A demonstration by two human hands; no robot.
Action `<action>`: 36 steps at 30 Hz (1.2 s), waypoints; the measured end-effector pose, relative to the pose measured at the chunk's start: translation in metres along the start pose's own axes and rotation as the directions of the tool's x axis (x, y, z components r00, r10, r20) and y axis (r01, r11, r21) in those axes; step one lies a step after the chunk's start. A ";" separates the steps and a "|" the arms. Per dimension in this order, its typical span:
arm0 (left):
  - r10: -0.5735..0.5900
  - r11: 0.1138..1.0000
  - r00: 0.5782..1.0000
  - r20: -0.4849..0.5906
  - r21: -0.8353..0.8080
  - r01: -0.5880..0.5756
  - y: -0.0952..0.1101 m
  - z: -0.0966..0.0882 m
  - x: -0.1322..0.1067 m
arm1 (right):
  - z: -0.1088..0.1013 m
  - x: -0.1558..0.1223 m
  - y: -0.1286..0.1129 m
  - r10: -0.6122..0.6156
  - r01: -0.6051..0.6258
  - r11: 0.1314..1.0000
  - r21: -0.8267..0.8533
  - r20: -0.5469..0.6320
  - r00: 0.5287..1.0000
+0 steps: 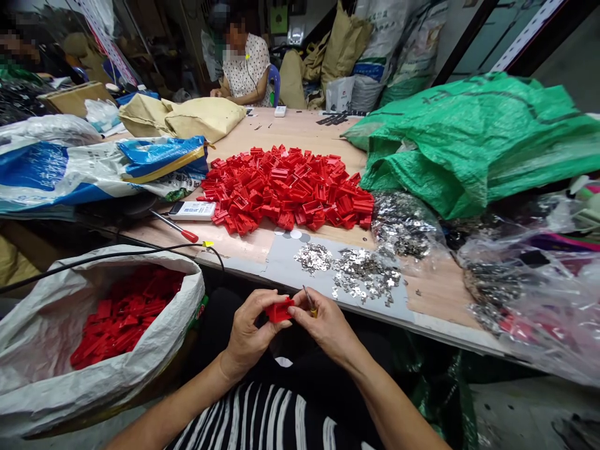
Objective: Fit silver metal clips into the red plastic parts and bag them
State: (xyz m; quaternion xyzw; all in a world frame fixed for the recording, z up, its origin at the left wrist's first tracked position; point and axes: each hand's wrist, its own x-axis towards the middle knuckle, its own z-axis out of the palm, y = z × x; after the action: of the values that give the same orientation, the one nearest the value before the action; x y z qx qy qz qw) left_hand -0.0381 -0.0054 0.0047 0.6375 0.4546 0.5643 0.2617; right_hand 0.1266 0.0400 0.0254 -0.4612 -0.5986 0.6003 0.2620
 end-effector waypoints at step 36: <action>-0.720 -0.016 0.613 0.325 -0.891 0.454 -0.004 -0.001 0.007 | -0.043 0.021 -0.003 -0.282 0.034 0.660 -0.750 -0.206 0.937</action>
State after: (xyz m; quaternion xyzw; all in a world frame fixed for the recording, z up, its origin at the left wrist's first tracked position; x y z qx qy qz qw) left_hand -0.0408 0.0019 0.0048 0.0327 0.2924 0.6136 0.7327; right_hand 0.1538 0.0793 0.0291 -0.5594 -0.7794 0.2040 0.1948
